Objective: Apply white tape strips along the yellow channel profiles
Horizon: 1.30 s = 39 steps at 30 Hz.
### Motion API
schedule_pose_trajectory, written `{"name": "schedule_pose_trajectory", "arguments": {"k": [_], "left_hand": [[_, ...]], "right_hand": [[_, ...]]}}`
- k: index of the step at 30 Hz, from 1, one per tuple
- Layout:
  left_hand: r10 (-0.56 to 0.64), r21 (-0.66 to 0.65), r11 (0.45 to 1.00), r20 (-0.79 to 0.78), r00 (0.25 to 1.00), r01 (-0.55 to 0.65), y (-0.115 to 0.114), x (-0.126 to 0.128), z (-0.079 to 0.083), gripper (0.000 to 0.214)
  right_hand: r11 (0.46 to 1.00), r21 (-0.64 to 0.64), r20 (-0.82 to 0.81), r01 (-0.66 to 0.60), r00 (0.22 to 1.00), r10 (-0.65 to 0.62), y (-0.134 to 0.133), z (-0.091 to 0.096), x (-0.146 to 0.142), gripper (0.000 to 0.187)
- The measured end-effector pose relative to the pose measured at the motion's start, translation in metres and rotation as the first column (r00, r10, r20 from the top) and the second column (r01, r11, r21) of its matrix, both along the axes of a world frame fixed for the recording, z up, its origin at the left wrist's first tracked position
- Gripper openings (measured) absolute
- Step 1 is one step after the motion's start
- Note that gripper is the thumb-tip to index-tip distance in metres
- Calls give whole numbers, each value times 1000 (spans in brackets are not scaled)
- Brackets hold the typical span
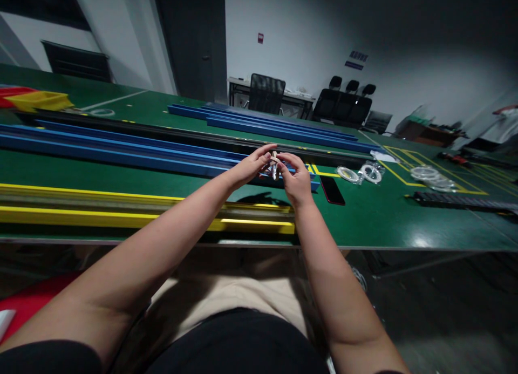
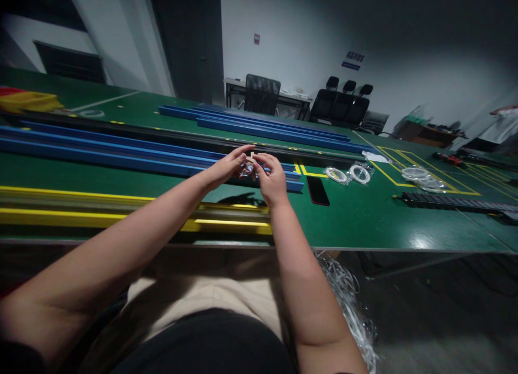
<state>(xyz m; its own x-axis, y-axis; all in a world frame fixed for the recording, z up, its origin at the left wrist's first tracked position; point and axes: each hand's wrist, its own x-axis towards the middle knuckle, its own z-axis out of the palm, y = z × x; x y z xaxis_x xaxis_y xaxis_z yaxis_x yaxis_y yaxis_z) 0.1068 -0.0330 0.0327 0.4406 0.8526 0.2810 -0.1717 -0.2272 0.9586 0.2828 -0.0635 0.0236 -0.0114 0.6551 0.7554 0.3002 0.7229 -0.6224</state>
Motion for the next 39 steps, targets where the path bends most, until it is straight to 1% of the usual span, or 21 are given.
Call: {"name": "schedule_pose_trajectory", "arguments": {"k": [1,3,5,6,8,11,13,14,16,18,21,23,26,27,28,30,32,34,36,37,39], "left_hand": [[16,7,1000,5,1000,-16,1,0,-1,73],[91,66,994,-4,996,-90,2,-1,-4,71],[175,168,972,-38,984,-166,3,-1,-6,64],[203,228,956,-61,977,-184,4,-1,-7,61],[227,350,921,-122,966,-172,3,-2,-8,57],[282,493,859,-232,931,-138,3,-2,-9,50],[314,543,835,-338,887,-89,5,-3,-12,42],[306,547,836,-406,861,-39,7,-3,-14,38],[253,518,852,-533,808,75,10,-3,-18,34],[189,460,877,-596,780,139,11,-4,-22,35],[133,376,919,-578,805,118,10,-3,-25,38],[96,322,941,-547,832,103,8,-3,-27,45],[13,271,950,-534,845,157,6,-1,-30,66],[-12,259,949,-543,840,181,5,0,-31,68],[-27,248,949,-551,834,195,5,0,-31,67],[-28,232,955,-544,838,183,5,1,-29,61],[-28,207,967,-485,874,146,4,0,-22,57],[-26,158,983,-375,927,91,2,-2,-13,57],[7,83,996,-243,970,14,1,-4,-4,58],[31,36,999,-176,984,-25,1,-5,0,57],[63,-65,996,-51,997,-66,0,-7,4,56]], "right_hand": [[1000,2,-10,9,1000,-9,0,0,0,28],[999,-7,-35,38,999,-38,1,-2,1,28],[995,-43,-69,94,993,-97,3,-4,3,30],[990,-66,-83,124,988,-129,3,-4,4,30],[980,-104,-103,169,978,-180,5,-7,5,29],[974,-138,-98,178,976,-192,8,-10,5,24],[972,-161,-75,172,980,-185,10,-12,5,18],[970,-172,-60,174,981,-186,11,-13,5,16],[962,-193,-30,193,979,-203,12,-13,6,15],[952,-209,-8,222,973,-229,12,-13,6,16],[942,-228,-17,247,966,-257,11,-12,7,18],[935,-240,-47,260,959,-279,10,-11,8,18],[928,-250,-90,276,948,-307,11,-12,9,18],[927,-253,-102,278,945,-312,12,-13,9,18],[924,-258,-114,281,941,-318,13,-14,10,18],[917,-274,-152,289,929,-338,16,-16,12,18],[911,-284,-214,299,906,-364,20,-17,15,19],[910,-286,-280,301,882,-380,24,-19,18,19],[910,-306,-328,280,866,-377,26,-19,19,21],[912,-327,-345,249,866,-361,26,-19,18,24],[914,-380,-361,145,886,-290,23,-17,13,32]]}}
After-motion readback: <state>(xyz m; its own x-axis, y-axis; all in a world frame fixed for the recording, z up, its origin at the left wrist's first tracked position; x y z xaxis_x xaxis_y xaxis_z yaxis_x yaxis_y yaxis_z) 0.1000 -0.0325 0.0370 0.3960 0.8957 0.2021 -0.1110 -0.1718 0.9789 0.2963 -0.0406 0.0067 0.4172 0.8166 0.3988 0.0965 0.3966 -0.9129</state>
